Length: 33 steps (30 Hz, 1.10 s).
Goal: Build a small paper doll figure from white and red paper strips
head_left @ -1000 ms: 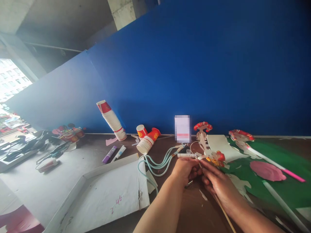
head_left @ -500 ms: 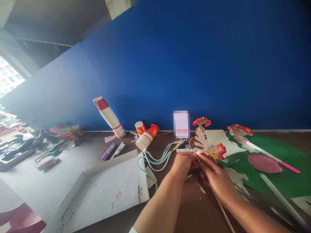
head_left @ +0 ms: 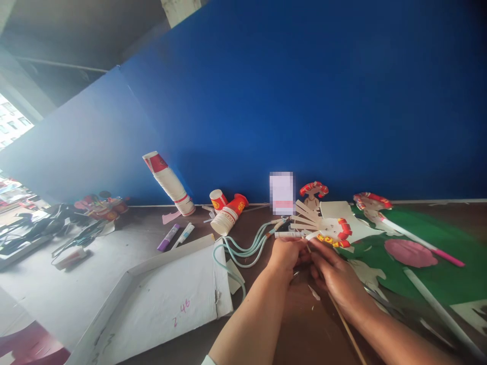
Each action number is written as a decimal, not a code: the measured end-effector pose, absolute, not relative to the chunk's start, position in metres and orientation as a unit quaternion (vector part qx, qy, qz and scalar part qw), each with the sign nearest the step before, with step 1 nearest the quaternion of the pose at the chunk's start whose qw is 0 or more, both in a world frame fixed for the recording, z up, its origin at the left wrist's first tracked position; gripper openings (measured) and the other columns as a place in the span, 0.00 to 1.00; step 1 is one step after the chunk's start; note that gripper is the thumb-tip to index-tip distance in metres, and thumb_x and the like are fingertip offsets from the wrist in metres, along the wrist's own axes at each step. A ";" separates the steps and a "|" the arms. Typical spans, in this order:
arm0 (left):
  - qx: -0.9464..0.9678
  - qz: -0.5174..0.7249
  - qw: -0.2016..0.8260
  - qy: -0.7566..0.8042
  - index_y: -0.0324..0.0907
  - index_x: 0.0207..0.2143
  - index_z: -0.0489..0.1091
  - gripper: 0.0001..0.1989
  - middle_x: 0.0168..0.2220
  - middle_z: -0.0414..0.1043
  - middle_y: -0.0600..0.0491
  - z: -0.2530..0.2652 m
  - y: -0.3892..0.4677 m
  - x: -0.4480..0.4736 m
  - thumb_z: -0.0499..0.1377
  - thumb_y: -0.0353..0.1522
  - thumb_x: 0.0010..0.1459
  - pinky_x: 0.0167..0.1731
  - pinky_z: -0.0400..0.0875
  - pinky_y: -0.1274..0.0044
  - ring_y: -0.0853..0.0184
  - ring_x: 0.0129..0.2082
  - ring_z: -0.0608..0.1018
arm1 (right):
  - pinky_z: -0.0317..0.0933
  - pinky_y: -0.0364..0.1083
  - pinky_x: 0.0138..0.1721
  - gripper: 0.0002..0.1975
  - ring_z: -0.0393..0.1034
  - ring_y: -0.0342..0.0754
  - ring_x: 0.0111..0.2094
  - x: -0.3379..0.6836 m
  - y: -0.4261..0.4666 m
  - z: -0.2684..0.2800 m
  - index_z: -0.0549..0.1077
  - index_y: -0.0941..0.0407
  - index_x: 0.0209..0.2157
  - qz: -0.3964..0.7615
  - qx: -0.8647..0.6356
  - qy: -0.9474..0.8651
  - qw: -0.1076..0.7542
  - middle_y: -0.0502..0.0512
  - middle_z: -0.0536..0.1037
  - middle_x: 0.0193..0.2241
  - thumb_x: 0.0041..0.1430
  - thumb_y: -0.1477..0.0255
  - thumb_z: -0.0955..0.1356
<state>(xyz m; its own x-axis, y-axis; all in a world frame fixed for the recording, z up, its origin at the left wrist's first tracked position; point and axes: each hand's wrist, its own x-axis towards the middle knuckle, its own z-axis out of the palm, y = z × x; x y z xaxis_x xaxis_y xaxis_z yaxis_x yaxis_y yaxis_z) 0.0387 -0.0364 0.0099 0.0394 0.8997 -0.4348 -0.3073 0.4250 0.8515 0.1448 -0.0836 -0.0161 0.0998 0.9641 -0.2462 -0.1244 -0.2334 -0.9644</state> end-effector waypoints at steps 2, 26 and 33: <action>0.289 0.461 0.664 0.513 0.35 0.20 0.68 0.11 0.16 0.61 0.58 0.011 -0.037 0.039 0.69 0.27 0.47 0.20 0.65 0.83 0.77 0.16 0.65 | 0.51 0.43 0.19 0.35 0.59 0.45 0.18 0.144 -0.084 -0.015 0.69 0.52 0.62 0.555 -0.555 -0.372 0.495 0.45 0.68 0.15 0.53 0.57 0.69; 0.361 0.419 0.634 0.540 0.37 0.19 0.68 0.15 0.14 0.63 0.56 0.004 -0.034 0.037 0.68 0.34 0.50 0.18 0.51 0.81 0.76 0.14 0.62 | 0.47 0.42 0.18 0.32 0.56 0.42 0.17 0.142 -0.086 -0.011 0.74 0.53 0.56 0.570 -0.539 -0.352 0.511 0.44 0.66 0.15 0.50 0.58 0.73; 0.368 0.415 0.628 0.546 0.37 0.20 0.68 0.15 0.16 0.64 0.56 0.004 -0.037 0.037 0.68 0.35 0.51 0.17 0.50 0.81 0.77 0.14 0.61 | 0.46 0.39 0.16 0.26 0.57 0.40 0.19 0.142 -0.084 -0.008 0.78 0.53 0.50 0.585 -0.521 -0.313 0.538 0.47 0.72 0.20 0.47 0.64 0.74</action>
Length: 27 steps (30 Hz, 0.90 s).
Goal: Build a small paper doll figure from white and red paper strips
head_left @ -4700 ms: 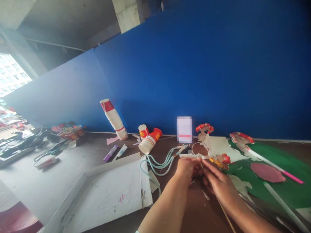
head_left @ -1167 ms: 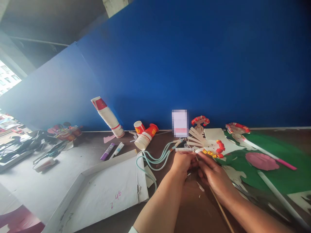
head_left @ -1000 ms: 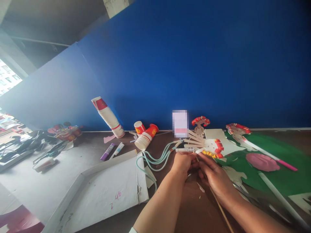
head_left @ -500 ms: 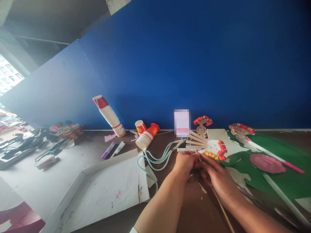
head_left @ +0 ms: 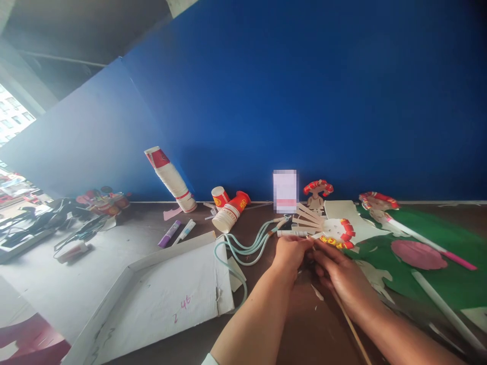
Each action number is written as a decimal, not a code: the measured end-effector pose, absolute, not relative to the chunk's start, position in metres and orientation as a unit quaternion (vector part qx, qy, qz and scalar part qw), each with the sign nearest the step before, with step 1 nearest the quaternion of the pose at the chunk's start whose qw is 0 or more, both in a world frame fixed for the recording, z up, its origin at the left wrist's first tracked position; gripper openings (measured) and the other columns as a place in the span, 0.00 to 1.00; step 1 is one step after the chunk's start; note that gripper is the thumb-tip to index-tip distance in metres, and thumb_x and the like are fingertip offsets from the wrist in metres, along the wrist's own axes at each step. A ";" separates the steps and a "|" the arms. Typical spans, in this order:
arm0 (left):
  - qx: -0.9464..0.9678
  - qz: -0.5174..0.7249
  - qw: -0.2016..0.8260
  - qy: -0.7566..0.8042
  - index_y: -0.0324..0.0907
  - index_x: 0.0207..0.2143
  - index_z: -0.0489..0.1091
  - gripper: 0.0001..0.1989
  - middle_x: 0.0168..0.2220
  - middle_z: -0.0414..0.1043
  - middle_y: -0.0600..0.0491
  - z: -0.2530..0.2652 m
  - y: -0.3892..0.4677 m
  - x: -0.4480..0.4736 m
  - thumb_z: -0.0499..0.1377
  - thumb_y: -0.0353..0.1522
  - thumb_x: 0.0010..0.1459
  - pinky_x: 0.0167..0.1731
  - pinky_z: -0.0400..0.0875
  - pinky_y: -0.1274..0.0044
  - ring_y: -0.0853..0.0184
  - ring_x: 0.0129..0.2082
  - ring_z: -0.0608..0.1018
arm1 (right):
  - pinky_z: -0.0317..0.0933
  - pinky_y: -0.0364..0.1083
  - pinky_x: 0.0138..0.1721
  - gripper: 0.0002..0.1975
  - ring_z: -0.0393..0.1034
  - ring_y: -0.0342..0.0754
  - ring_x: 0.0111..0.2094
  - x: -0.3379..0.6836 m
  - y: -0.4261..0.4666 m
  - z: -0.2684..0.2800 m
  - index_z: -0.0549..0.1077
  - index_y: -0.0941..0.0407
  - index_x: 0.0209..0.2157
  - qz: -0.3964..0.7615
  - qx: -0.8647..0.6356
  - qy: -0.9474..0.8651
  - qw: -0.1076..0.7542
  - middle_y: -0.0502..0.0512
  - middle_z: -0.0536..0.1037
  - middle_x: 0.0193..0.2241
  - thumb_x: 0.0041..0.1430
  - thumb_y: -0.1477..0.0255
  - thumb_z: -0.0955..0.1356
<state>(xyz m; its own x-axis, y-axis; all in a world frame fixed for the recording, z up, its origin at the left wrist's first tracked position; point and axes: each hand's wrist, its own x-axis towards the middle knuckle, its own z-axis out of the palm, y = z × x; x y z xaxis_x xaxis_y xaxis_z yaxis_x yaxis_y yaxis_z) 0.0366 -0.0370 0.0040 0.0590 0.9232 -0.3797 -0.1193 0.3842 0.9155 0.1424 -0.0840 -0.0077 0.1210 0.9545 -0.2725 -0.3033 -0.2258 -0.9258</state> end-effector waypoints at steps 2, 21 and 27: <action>0.376 0.404 0.632 0.544 0.37 0.21 0.69 0.15 0.16 0.63 0.56 0.006 -0.038 0.036 0.67 0.36 0.52 0.16 0.48 0.81 0.78 0.13 0.60 | 0.46 0.39 0.16 0.25 0.58 0.40 0.19 0.143 -0.084 -0.004 0.79 0.54 0.49 0.591 -0.516 -0.292 0.547 0.50 0.75 0.22 0.46 0.67 0.74; 0.341 0.393 0.676 0.522 0.35 0.25 0.70 0.14 0.20 0.67 0.55 0.009 -0.036 0.031 0.70 0.34 0.51 0.17 0.55 0.85 0.79 0.17 0.64 | 0.41 0.35 0.13 0.19 0.57 0.38 0.19 0.150 -0.078 -0.006 0.82 0.56 0.42 0.632 -0.461 -0.240 0.574 0.53 0.74 0.24 0.43 0.73 0.75; 0.323 0.407 0.686 0.510 0.35 0.29 0.72 0.13 0.20 0.66 0.57 0.009 -0.036 0.030 0.72 0.34 0.47 0.18 0.58 0.85 0.78 0.18 0.66 | 0.41 0.36 0.14 0.20 0.55 0.37 0.18 0.149 -0.080 0.002 0.82 0.57 0.42 0.629 -0.478 -0.256 0.558 0.52 0.74 0.22 0.42 0.71 0.75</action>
<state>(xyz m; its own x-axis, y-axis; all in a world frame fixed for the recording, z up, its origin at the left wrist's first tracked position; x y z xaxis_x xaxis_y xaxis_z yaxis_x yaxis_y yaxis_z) 0.0302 -0.0358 0.0094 0.1493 0.8871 -0.4367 -0.2288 0.4607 0.8576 0.1487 -0.0800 0.0017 0.0791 0.9457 -0.3153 -0.4570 -0.2467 -0.8546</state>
